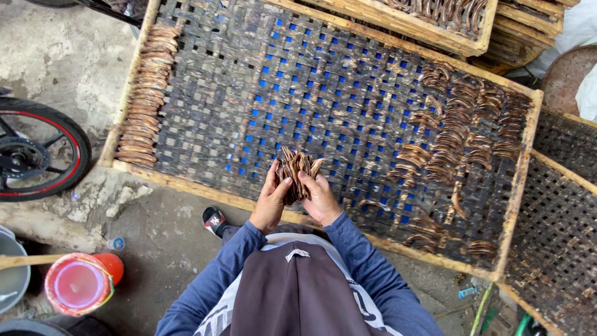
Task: The person sits in front of woven bamboo drying trays holding curved dried pods. They pick up loose pods, gather them in one hand, and place them one by one along the edge of the tray to form neat rows, occasionally reaching across the tray to collect scattered pieces.
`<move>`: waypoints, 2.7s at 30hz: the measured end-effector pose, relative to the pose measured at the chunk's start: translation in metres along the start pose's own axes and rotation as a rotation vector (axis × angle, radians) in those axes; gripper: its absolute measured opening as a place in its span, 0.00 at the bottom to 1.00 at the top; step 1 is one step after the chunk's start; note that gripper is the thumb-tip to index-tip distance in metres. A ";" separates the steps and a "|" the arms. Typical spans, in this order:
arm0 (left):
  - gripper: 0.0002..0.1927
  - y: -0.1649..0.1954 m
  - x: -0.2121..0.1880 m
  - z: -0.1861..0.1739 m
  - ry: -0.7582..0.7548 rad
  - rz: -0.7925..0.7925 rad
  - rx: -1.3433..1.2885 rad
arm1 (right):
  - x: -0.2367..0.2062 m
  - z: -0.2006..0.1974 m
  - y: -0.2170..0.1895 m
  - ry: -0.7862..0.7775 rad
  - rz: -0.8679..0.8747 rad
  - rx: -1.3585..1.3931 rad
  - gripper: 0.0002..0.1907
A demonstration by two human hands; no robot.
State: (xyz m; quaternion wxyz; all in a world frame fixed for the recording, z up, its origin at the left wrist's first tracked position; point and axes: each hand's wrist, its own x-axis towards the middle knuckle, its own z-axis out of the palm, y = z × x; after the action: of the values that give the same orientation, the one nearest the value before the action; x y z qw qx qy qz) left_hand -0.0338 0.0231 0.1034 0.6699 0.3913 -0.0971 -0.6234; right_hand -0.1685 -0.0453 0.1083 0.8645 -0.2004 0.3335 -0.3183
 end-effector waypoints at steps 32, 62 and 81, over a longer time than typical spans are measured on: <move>0.40 0.266 -0.004 -0.219 -0.117 -0.020 -0.119 | 0.168 0.262 0.191 -0.110 -0.166 -0.307 0.36; 0.29 0.412 0.147 -0.265 -0.195 -0.370 -0.107 | 0.268 0.358 0.187 0.134 -0.352 0.145 0.19; 0.30 0.437 0.282 -0.285 -0.261 -0.125 0.106 | 0.401 0.384 0.133 0.174 -0.546 -0.223 0.23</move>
State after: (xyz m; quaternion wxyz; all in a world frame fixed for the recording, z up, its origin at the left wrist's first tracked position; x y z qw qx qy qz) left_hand 0.5316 -0.1555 0.0929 0.5899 0.3471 -0.1916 -0.7035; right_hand 0.3879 -0.1723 0.1219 0.6879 -0.3480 0.3728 -0.5164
